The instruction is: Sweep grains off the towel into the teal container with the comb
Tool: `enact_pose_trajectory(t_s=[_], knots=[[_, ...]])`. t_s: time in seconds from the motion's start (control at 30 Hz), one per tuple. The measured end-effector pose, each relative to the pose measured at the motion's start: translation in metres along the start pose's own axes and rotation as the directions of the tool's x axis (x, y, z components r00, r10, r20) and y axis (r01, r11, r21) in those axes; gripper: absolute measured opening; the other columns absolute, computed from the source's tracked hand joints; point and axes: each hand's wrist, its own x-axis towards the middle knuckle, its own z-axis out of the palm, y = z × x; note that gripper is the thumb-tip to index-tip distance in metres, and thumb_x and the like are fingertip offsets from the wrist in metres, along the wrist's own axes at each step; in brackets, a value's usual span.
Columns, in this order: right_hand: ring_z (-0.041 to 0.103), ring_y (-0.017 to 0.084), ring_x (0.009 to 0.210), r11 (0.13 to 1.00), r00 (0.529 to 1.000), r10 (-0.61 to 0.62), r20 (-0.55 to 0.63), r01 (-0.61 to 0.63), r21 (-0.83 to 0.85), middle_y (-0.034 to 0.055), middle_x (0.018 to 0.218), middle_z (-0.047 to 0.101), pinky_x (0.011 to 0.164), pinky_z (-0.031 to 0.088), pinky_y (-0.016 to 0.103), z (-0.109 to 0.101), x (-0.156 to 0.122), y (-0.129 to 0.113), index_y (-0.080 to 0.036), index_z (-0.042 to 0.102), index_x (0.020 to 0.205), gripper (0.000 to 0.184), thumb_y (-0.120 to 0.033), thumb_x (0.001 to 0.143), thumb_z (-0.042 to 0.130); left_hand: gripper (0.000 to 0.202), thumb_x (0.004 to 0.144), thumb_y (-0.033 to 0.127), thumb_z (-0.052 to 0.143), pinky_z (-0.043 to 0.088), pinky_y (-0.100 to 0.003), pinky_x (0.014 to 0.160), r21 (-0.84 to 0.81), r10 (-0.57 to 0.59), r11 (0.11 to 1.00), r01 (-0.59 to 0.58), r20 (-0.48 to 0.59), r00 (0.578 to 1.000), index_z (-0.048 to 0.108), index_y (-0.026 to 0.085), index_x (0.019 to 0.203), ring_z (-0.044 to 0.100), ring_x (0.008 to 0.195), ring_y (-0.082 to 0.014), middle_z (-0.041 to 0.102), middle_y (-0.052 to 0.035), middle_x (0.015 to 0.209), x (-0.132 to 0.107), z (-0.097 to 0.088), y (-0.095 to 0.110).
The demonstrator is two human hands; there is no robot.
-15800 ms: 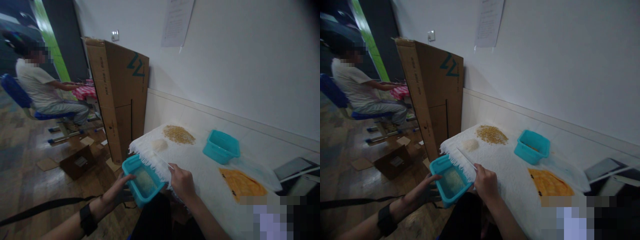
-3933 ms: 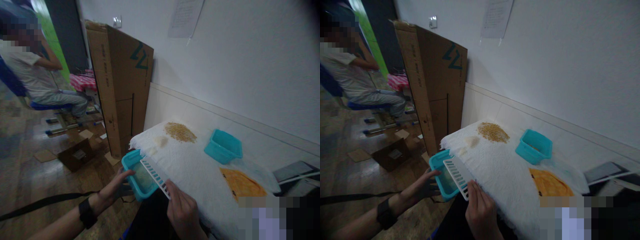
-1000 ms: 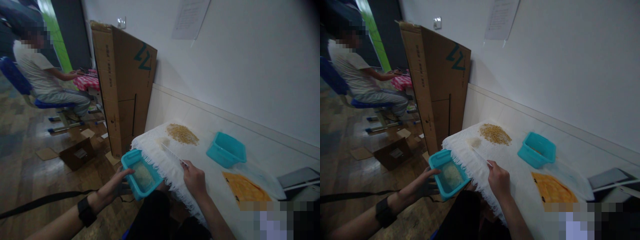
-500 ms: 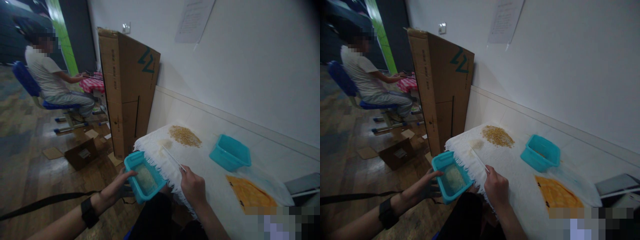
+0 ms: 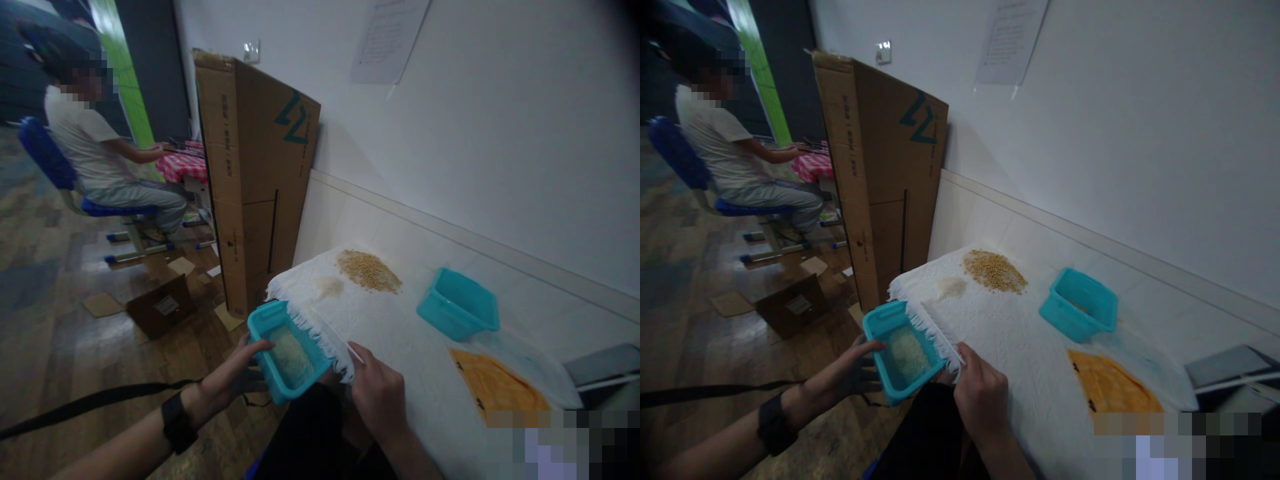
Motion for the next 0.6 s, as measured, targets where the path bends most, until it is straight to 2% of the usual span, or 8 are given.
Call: enact_pose_trajectory(t_s=[0.1,0.2,0.47,0.6], knots=[[0.07,0.014,0.052,0.995,1.0,0.017,-0.019,-0.018,-0.095,0.0053,0.071,0.078,0.053,0.051,0.022,-0.002,-0.002,0.006,-0.011,0.072,0.101,0.03,-0.007,0.097,0.042,0.066,0.084,0.053,0.072,0.058,-0.047,0.082,-0.012,0.015,1.0,-0.015,0.013,1.0,0.04,0.031,0.138,0.074,0.085,-0.0274,0.067,-0.0033,0.097,0.0,0.0,0.0],[0.069,0.013,0.051,0.991,0.999,-0.033,-0.03,0.029,-0.127,0.0065,0.072,0.078,0.053,0.051,0.021,-0.003,-0.005,0.003,-0.009,0.071,0.101,0.031,-0.004,0.096,0.041,0.068,0.084,0.052,0.074,0.058,-0.046,0.083,-0.022,0.025,0.999,-0.025,0.02,0.999,0.04,0.031,0.139,0.074,0.088,-0.0277,0.068,-0.0045,0.102,-0.001,0.001,0.0],[0.076,0.015,0.067,0.99,0.989,-0.13,-0.07,0.125,-0.072,0.0117,0.09,0.081,0.065,0.059,0.023,-0.001,-0.013,-0.032,-0.008,0.068,0.106,0.034,0.003,0.092,0.039,0.067,0.084,0.05,0.075,0.059,-0.045,0.081,-0.031,0.033,0.999,-0.033,0.016,0.999,0.042,0.03,0.139,0.074,0.087,-0.0271,0.069,-0.0054,0.104,-0.004,0.003,0.002],[0.076,0.014,0.068,0.995,0.994,-0.093,-0.06,0.095,0.031,0.0083,0.087,0.081,0.067,0.058,0.022,-0.004,-0.006,-0.031,-0.01,0.068,0.107,0.034,0.001,0.094,0.039,0.064,0.084,0.052,0.073,0.058,-0.044,0.081,-0.004,0.026,1.0,-0.026,0.008,1.0,0.043,0.029,0.137,0.073,0.087,-0.0276,0.068,-0.0045,0.099,-0.003,0.002,0.001]])
